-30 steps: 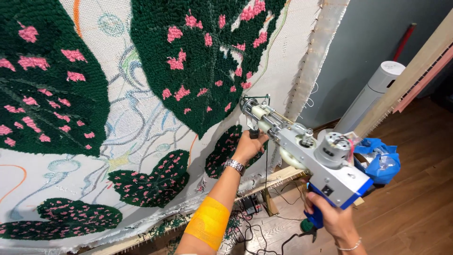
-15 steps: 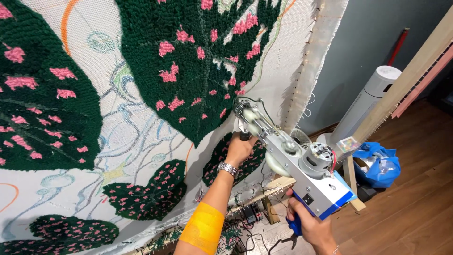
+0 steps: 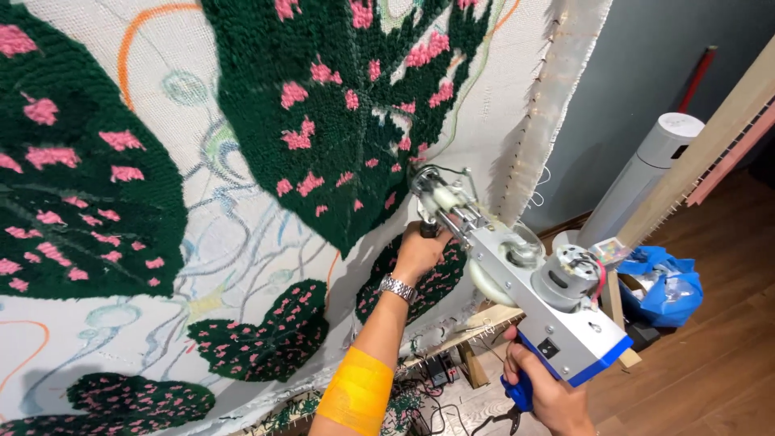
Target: Using a tufting gun to punch yarn into a stretched canvas to create a rug pattern.
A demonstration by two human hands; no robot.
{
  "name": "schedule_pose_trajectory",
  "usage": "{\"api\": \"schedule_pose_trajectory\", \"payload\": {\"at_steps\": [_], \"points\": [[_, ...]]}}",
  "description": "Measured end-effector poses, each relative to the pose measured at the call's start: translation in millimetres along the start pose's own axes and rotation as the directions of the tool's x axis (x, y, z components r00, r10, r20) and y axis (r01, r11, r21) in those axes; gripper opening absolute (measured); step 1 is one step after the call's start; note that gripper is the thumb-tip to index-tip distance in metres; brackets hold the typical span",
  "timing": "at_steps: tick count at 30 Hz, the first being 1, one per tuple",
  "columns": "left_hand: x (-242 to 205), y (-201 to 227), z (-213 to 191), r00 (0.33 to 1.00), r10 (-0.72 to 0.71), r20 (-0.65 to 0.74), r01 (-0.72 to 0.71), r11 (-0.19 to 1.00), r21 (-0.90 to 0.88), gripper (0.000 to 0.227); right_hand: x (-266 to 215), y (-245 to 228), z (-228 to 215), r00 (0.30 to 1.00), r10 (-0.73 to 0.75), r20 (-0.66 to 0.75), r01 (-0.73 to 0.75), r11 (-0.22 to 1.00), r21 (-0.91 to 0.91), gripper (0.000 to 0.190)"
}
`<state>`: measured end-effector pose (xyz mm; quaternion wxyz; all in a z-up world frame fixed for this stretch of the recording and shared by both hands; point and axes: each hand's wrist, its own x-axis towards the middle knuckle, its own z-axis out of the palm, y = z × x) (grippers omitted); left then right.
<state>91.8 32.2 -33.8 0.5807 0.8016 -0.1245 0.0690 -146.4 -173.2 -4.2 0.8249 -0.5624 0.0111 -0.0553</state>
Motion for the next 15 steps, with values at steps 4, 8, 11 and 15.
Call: {"api": "schedule_pose_trajectory", "payload": {"at_steps": [4,8,11,15], "points": [[-8.0,20.6,1.3,0.996,-0.088,0.017,0.089,0.989,-0.115,0.032,-0.6,-3.9,-10.6,0.999,0.024,0.042,-0.023,1.0,-0.02,0.021],[-20.4,19.6,8.3,0.99,-0.101,0.103,0.131,0.929,-0.346,0.021,-8.5,-16.6,-25.1,0.997,0.052,0.052,-0.049,0.997,-0.057,0.027],[-30.4,30.2,9.5,0.981,-0.069,0.183,0.136,0.913,-0.384,0.016,-10.9,-15.7,-50.9,0.998,0.036,0.051,-0.034,0.999,-0.04,0.027],[-39.4,29.9,19.0,0.966,-0.108,0.234,0.206,0.87,-0.448,0.012,-19.4,-25.9,-69.2,0.995,0.017,0.094,-0.022,0.998,0.056,0.026]]}}
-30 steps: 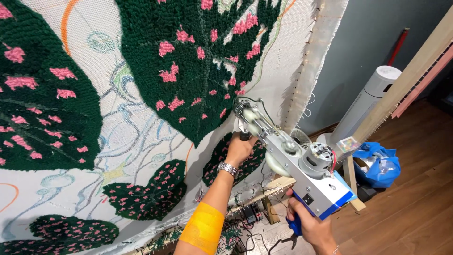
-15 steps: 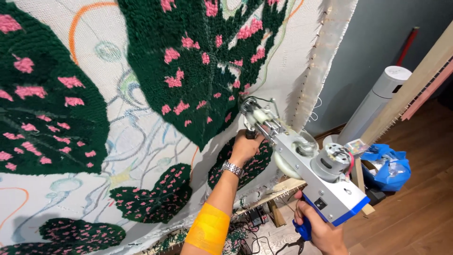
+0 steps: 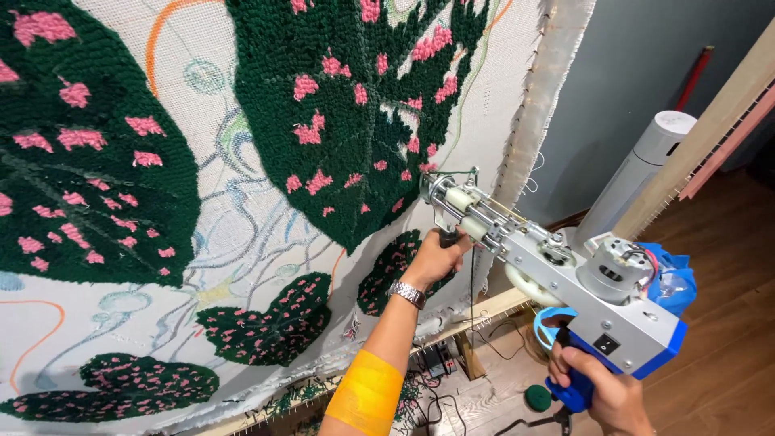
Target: Using a tufting gun to punch yarn into a stretched canvas to create a rug pattern.
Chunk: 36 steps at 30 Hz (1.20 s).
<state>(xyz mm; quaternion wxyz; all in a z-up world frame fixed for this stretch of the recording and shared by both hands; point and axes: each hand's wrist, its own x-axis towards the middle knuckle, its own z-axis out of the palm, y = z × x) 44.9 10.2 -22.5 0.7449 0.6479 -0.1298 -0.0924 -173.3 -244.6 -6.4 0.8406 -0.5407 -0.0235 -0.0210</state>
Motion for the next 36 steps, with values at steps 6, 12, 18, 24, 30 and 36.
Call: {"api": "schedule_pose_trajectory", "payload": {"at_steps": [6,12,18,24,30,36], "points": [[-20.1,32.6,22.3,0.995,0.033,0.092,-0.036,0.999,0.032,0.015,-13.8,-11.9,-2.1,1.0,0.019,-0.024,-0.018,0.999,0.028,0.042],[-25.9,44.3,23.8,0.994,0.044,0.096,-0.068,0.961,0.269,0.021,-18.0,-11.7,-5.0,0.999,-0.049,-0.003,0.049,0.999,0.013,0.049],[-27.0,19.1,19.1,0.996,0.045,0.073,-0.059,0.979,0.193,0.029,-17.7,-3.1,-7.4,1.0,-0.012,-0.011,0.012,1.0,0.009,0.044],[-27.2,4.6,15.8,0.994,0.011,0.111,-0.031,0.984,0.175,0.021,-18.5,-3.6,0.9,0.997,0.032,-0.064,-0.035,0.998,-0.048,0.047],[-26.1,5.7,15.2,0.994,0.0,0.11,-0.017,0.989,0.147,0.018,-16.5,-6.1,5.5,0.997,0.028,-0.075,-0.034,0.997,-0.076,0.048],[-16.2,-6.4,9.6,0.997,0.01,0.079,-0.018,0.994,0.104,0.018,-9.9,-3.5,11.9,0.997,0.057,-0.056,-0.06,0.996,-0.061,0.045]]}}
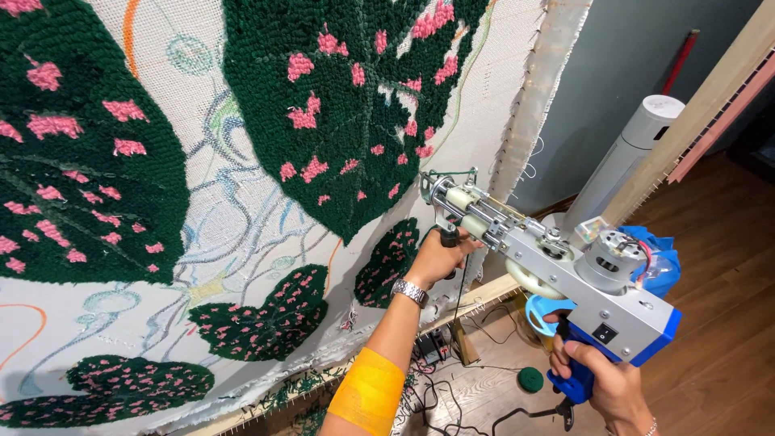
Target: Using a tufting gun to punch yarn into a stretched canvas to create a rug pattern.
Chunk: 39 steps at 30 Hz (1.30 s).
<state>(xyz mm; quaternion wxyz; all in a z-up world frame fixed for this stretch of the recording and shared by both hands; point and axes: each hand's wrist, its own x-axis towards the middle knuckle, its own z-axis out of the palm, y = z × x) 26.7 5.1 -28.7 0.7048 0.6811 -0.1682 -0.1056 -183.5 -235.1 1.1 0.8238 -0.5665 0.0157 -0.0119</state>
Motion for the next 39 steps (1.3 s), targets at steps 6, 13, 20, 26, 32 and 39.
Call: {"api": "schedule_pose_trajectory", "payload": {"at_steps": [6,13,20,26,32,39], "points": [[22.3,-15.6,-13.1,0.982,-0.075,-0.176,0.092,0.992,0.091,0.017,10.2,15.7,26.3,0.999,-0.039,-0.007,0.039,0.999,-0.036,0.039],[38.8,-27.0,-43.5,0.983,0.038,-0.182,-0.01,0.988,0.153,0.023,17.3,24.1,57.5,0.984,-0.165,-0.065,0.138,0.941,-0.309,0.02],[30.6,-7.9,-38.9,0.978,0.002,-0.21,0.04,0.98,0.194,0.028,21.6,35.8,55.0,0.989,-0.122,-0.078,0.108,0.981,-0.162,0.019],[43.3,-18.4,-40.4,0.968,0.104,-0.228,-0.055,0.976,0.211,0.031,28.3,35.4,49.5,0.995,-0.094,-0.031,0.091,0.992,-0.083,0.02],[46.0,-4.1,-38.5,0.961,0.119,-0.251,-0.066,0.975,0.211,0.028,35.1,30.6,42.9,0.99,-0.141,-0.003,0.139,0.98,-0.143,0.021],[37.3,23.9,-32.3,0.954,0.114,-0.278,-0.073,0.985,0.155,0.034,35.7,27.0,39.5,0.986,-0.165,-0.006,0.162,0.977,-0.14,0.021]]}}
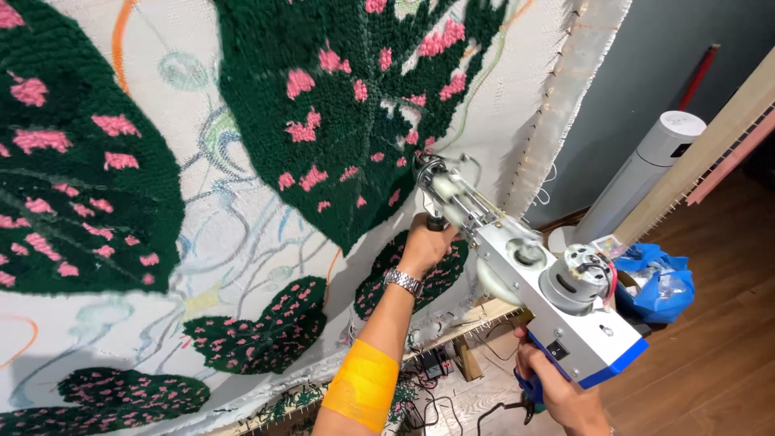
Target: Using a tufting gun to punch yarn into a stretched canvas to create a rug pattern.
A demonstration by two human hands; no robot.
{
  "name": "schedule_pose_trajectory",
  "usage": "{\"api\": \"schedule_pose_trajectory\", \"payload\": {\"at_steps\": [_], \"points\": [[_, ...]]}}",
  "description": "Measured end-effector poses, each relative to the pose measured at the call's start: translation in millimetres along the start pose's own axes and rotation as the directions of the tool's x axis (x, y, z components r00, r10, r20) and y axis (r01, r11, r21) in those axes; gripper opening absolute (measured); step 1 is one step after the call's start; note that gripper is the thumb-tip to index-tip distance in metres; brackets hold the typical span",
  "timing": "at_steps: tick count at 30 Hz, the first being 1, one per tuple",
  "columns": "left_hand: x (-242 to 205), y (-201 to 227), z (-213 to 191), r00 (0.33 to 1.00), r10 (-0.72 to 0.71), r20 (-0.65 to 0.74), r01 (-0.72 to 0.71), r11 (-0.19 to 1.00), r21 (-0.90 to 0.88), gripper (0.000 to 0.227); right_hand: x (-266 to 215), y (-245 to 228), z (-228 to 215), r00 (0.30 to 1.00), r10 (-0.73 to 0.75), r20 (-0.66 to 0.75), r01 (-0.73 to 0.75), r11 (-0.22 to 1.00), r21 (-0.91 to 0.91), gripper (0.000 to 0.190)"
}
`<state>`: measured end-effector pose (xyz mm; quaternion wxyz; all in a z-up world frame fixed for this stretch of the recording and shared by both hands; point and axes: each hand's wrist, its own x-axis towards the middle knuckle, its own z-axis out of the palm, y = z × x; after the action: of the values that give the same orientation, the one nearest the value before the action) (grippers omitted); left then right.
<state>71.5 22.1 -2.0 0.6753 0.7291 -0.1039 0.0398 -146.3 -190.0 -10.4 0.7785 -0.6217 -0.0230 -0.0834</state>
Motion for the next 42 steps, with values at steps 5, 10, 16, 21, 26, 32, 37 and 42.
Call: {"api": "schedule_pose_trajectory", "payload": {"at_steps": [5,10,16,21,26,32,37,42], "points": [[3.3,-20.9,4.2,0.999,0.006,0.046,-0.005,0.999,-0.036,0.025,-4.0,-10.8,-7.7,0.999,0.051,-0.01,-0.052,0.996,-0.071,0.019],[-11.4,-16.9,19.1,0.995,0.083,0.047,-0.072,0.978,-0.194,0.019,-7.0,-14.1,-37.9,0.996,0.084,-0.033,-0.084,0.996,0.002,0.017],[-32.5,7.9,34.1,0.991,-0.041,0.128,0.062,0.984,-0.168,0.019,-16.5,-37.6,-65.1,0.99,0.096,0.104,-0.11,0.984,0.142,0.042],[-44.3,31.4,35.9,0.988,-0.022,0.154,0.033,0.997,-0.072,0.019,-22.6,-41.3,-75.3,0.99,0.071,0.124,-0.088,0.986,0.14,0.054],[-51.0,30.7,35.8,0.98,0.006,0.197,0.004,0.999,-0.048,0.022,-26.9,-36.6,-77.8,0.99,0.06,0.131,-0.082,0.982,0.172,0.055],[-58.6,16.3,36.2,0.98,-0.058,0.191,0.055,0.998,0.024,0.023,-25.8,-27.9,-78.1,0.991,0.097,0.092,-0.112,0.98,0.167,0.05],[-61.9,10.6,33.2,0.98,-0.079,0.182,0.081,0.997,-0.007,0.025,-23.6,-32.0,-70.2,0.987,0.136,0.086,-0.15,0.972,0.181,0.047],[-60.8,11.2,29.2,0.978,-0.113,0.173,0.113,0.994,0.01,0.028,-20.1,-32.3,-65.0,0.988,0.117,0.099,-0.129,0.984,0.125,0.047]]}}
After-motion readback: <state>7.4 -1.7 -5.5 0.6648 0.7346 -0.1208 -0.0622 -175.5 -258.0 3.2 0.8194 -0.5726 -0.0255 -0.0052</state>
